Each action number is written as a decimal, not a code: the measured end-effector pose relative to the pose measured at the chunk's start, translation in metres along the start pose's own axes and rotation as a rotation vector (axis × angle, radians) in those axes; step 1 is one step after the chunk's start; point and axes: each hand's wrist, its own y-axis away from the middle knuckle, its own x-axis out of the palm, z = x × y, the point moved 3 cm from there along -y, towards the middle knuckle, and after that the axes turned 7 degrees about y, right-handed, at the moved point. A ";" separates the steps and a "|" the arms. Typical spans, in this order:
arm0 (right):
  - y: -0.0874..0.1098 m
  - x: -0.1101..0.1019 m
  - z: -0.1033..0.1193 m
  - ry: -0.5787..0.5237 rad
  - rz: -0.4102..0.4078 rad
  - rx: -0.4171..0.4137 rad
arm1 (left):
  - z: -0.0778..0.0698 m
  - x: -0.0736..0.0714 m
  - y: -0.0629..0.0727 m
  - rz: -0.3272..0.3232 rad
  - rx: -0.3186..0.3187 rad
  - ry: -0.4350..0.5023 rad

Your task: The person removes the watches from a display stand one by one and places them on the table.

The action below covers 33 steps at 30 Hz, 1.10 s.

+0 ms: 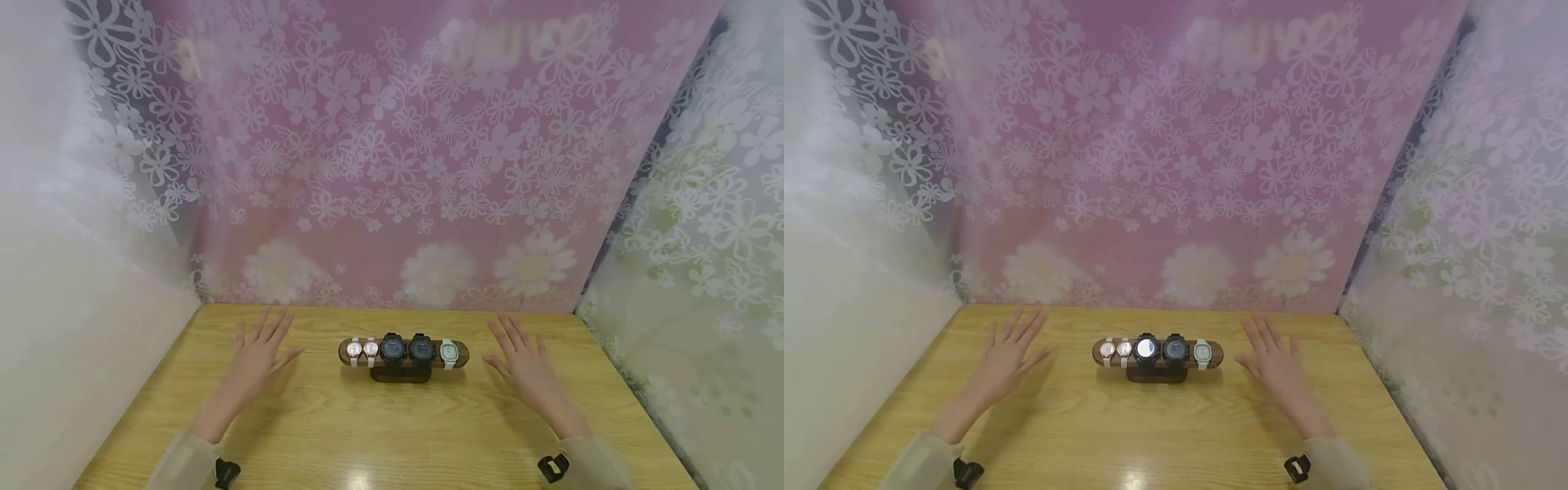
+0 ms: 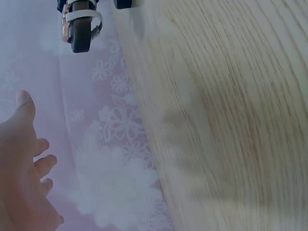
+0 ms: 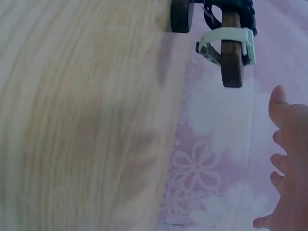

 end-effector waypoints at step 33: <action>0.009 0.024 0.057 0.093 -0.054 -0.137 | -0.059 0.050 -0.023 0.008 0.133 0.052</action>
